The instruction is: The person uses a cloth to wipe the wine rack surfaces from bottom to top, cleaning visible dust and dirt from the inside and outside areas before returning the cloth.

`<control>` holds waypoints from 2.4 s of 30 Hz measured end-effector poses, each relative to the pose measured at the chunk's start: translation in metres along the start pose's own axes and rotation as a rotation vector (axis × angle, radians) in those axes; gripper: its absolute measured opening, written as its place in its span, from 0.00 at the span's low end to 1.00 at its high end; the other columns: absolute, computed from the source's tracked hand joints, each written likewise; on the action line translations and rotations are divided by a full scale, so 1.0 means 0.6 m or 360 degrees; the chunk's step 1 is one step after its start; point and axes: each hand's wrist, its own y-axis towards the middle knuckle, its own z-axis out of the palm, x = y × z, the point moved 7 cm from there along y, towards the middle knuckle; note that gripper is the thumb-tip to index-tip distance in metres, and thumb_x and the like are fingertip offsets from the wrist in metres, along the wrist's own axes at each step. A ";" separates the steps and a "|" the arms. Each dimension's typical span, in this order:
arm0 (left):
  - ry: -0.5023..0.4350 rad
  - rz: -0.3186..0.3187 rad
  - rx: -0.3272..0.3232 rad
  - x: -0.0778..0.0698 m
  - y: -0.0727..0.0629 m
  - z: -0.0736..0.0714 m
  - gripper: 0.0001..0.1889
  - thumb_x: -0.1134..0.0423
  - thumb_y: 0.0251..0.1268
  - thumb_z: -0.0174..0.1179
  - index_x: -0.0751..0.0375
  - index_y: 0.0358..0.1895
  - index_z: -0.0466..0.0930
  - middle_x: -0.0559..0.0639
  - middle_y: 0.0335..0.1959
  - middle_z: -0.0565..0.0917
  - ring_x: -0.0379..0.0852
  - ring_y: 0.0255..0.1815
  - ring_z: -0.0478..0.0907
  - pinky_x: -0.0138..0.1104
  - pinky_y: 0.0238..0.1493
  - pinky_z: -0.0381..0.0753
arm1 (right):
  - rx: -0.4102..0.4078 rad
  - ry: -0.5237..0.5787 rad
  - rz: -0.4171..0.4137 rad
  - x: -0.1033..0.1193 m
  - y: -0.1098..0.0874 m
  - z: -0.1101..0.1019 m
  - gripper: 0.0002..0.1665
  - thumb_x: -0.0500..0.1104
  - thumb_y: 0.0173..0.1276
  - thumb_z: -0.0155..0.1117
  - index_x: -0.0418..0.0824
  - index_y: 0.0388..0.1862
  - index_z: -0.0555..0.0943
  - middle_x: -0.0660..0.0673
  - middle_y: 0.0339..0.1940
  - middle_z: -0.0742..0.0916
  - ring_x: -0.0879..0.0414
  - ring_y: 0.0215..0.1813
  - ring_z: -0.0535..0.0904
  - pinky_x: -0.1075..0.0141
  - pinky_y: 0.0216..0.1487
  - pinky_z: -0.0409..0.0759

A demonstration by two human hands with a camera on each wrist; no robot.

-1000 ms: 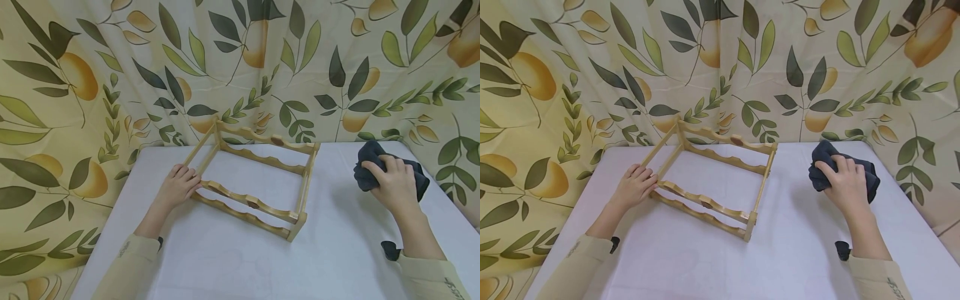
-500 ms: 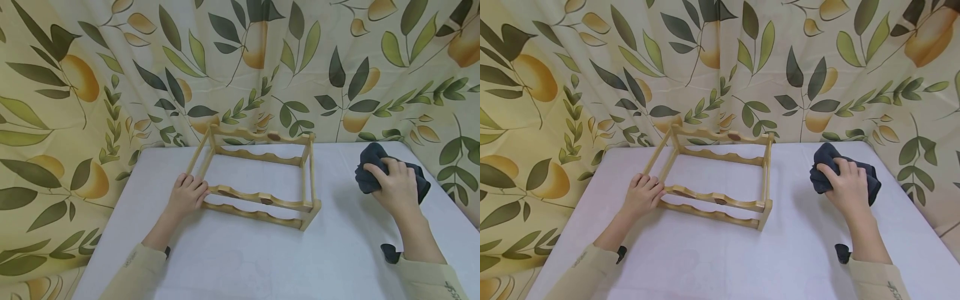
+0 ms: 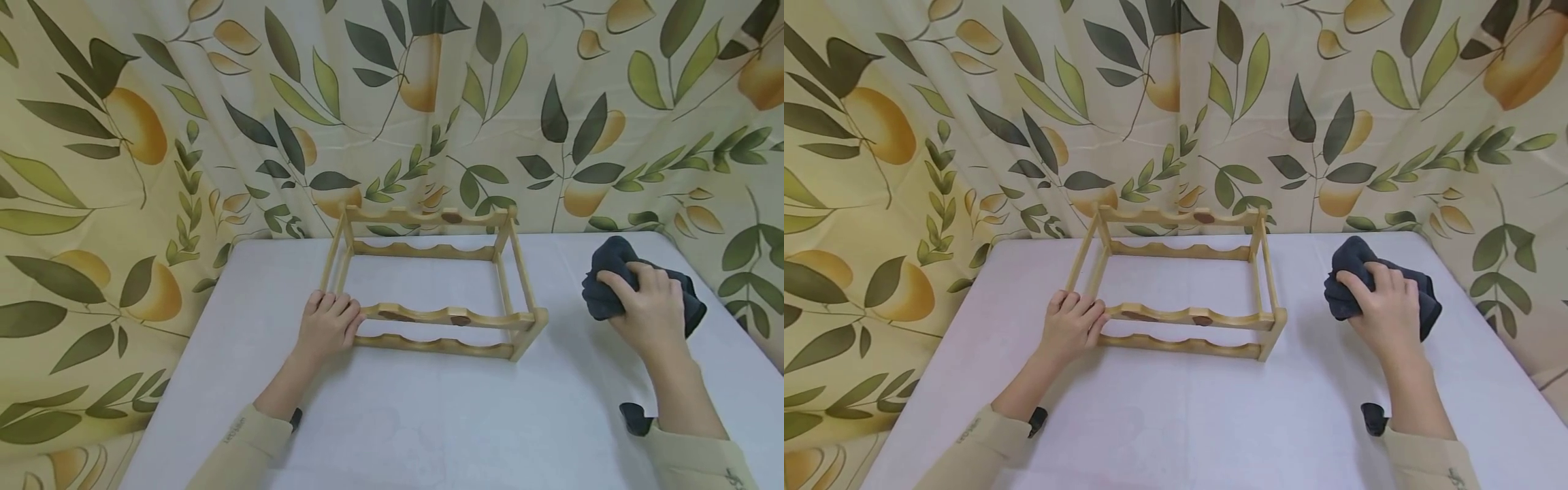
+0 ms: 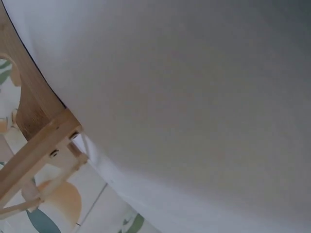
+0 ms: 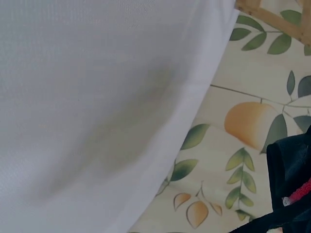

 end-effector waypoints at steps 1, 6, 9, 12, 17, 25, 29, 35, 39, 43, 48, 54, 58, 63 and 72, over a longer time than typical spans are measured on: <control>0.0004 -0.0007 0.0001 -0.003 0.002 0.000 0.19 0.52 0.70 0.37 0.56 0.26 0.72 0.48 0.25 0.70 0.47 0.26 0.61 0.41 0.40 0.60 | -0.0013 0.0000 -0.0008 0.002 -0.001 -0.001 0.38 0.23 0.33 0.70 0.46 0.45 0.71 0.26 0.48 0.70 0.28 0.46 0.65 0.38 0.44 0.61; 0.0020 -0.0038 0.0035 -0.019 0.012 0.003 0.18 0.53 0.70 0.39 0.55 0.26 0.73 0.47 0.24 0.70 0.47 0.26 0.62 0.40 0.41 0.60 | -0.0085 0.0007 -0.0046 0.013 -0.003 -0.009 0.37 0.24 0.33 0.70 0.46 0.44 0.71 0.26 0.47 0.71 0.28 0.45 0.66 0.38 0.43 0.61; 0.0015 -0.0060 0.0051 -0.026 0.017 0.005 0.17 0.53 0.70 0.39 0.55 0.27 0.73 0.47 0.24 0.70 0.47 0.26 0.62 0.40 0.41 0.60 | -0.0146 0.0036 -0.0081 0.023 -0.003 -0.017 0.35 0.24 0.33 0.69 0.45 0.43 0.72 0.26 0.47 0.71 0.28 0.45 0.66 0.38 0.43 0.62; 0.0013 -0.0084 0.0055 -0.032 0.022 0.007 0.17 0.53 0.70 0.39 0.55 0.26 0.73 0.47 0.24 0.70 0.47 0.26 0.62 0.40 0.41 0.60 | -0.0212 0.0068 -0.0123 0.036 -0.002 -0.026 0.33 0.25 0.34 0.67 0.45 0.42 0.73 0.26 0.46 0.71 0.28 0.44 0.66 0.38 0.42 0.62; 0.0048 -0.0093 0.0058 -0.044 0.032 0.011 0.18 0.53 0.71 0.38 0.55 0.27 0.72 0.47 0.24 0.69 0.46 0.27 0.62 0.40 0.41 0.60 | -0.0297 0.0114 -0.0158 0.062 0.001 -0.041 0.32 0.24 0.31 0.67 0.44 0.40 0.74 0.27 0.45 0.72 0.29 0.44 0.67 0.38 0.41 0.62; 0.0047 -0.0135 0.0144 -0.053 0.044 0.017 0.18 0.53 0.72 0.36 0.54 0.28 0.73 0.46 0.25 0.71 0.47 0.29 0.65 0.40 0.43 0.60 | -0.0428 0.0232 -0.0386 0.129 -0.004 -0.056 0.10 0.44 0.67 0.50 0.41 0.37 0.77 0.27 0.40 0.73 0.29 0.37 0.68 0.39 0.33 0.62; 0.0038 -0.0149 0.0188 -0.052 0.043 0.020 0.18 0.52 0.71 0.37 0.54 0.28 0.73 0.46 0.26 0.71 0.47 0.30 0.65 0.40 0.43 0.61 | -0.0443 0.0267 -0.0520 0.177 -0.013 -0.048 0.20 0.52 0.72 0.40 0.43 0.36 0.76 0.29 0.38 0.73 0.33 0.35 0.70 0.41 0.32 0.65; 0.0058 -0.0147 0.0178 -0.053 0.042 0.021 0.18 0.52 0.71 0.37 0.54 0.28 0.73 0.46 0.26 0.71 0.47 0.29 0.65 0.40 0.43 0.61 | -0.0334 0.0299 -0.0662 0.229 -0.026 -0.016 0.19 0.51 0.72 0.37 0.46 0.39 0.76 0.30 0.37 0.75 0.35 0.34 0.72 0.44 0.31 0.68; 0.0061 -0.0143 0.0163 -0.053 0.040 0.022 0.18 0.52 0.71 0.37 0.54 0.28 0.73 0.46 0.25 0.71 0.47 0.29 0.65 0.40 0.43 0.61 | -0.0248 0.0325 -0.0718 0.248 -0.029 0.004 0.11 0.44 0.67 0.45 0.45 0.41 0.76 0.30 0.39 0.75 0.36 0.34 0.72 0.45 0.30 0.69; 0.0051 -0.0142 0.0155 -0.052 0.040 0.023 0.18 0.52 0.71 0.37 0.54 0.28 0.73 0.46 0.25 0.71 0.47 0.28 0.64 0.40 0.43 0.61 | -0.0216 0.0348 -0.0733 0.257 -0.023 0.021 0.28 0.32 0.39 0.68 0.45 0.43 0.76 0.30 0.40 0.75 0.35 0.35 0.72 0.45 0.29 0.69; 0.0050 -0.0136 0.0148 -0.052 0.041 0.023 0.18 0.52 0.72 0.36 0.54 0.28 0.73 0.46 0.26 0.70 0.47 0.29 0.64 0.40 0.43 0.61 | -0.0148 0.0293 -0.0729 0.259 -0.017 0.046 0.44 0.31 0.21 0.79 0.47 0.45 0.74 0.31 0.41 0.76 0.36 0.36 0.72 0.46 0.30 0.70; 0.0029 -0.0142 0.0158 -0.052 0.040 0.024 0.18 0.52 0.72 0.36 0.54 0.28 0.72 0.45 0.26 0.70 0.47 0.29 0.64 0.40 0.44 0.60 | -0.0102 0.0209 -0.0756 0.259 -0.016 0.068 0.45 0.35 0.21 0.81 0.48 0.46 0.74 0.32 0.40 0.76 0.37 0.36 0.73 0.47 0.32 0.71; 0.0032 -0.0138 0.0149 -0.051 0.039 0.023 0.19 0.52 0.72 0.36 0.54 0.28 0.72 0.45 0.26 0.70 0.46 0.28 0.64 0.39 0.43 0.60 | -0.0095 0.0166 -0.0771 0.259 -0.014 0.078 0.46 0.37 0.20 0.82 0.49 0.47 0.74 0.32 0.40 0.75 0.37 0.36 0.73 0.47 0.32 0.70; 0.0073 -0.0114 0.0144 -0.051 0.040 0.022 0.20 0.51 0.73 0.34 0.53 0.28 0.72 0.44 0.25 0.70 0.44 0.28 0.64 0.38 0.44 0.60 | -0.0126 0.0149 -0.0772 0.257 -0.011 0.085 0.48 0.38 0.18 0.82 0.50 0.47 0.73 0.32 0.42 0.73 0.37 0.37 0.71 0.47 0.35 0.68; 0.0051 -0.0103 0.0128 -0.050 0.043 0.020 0.21 0.51 0.73 0.33 0.53 0.27 0.73 0.44 0.25 0.69 0.43 0.28 0.65 0.39 0.45 0.59 | -0.0233 0.0251 -0.0756 0.257 -0.009 0.094 0.26 0.40 0.49 0.67 0.50 0.48 0.71 0.32 0.48 0.67 0.38 0.47 0.59 0.43 0.41 0.56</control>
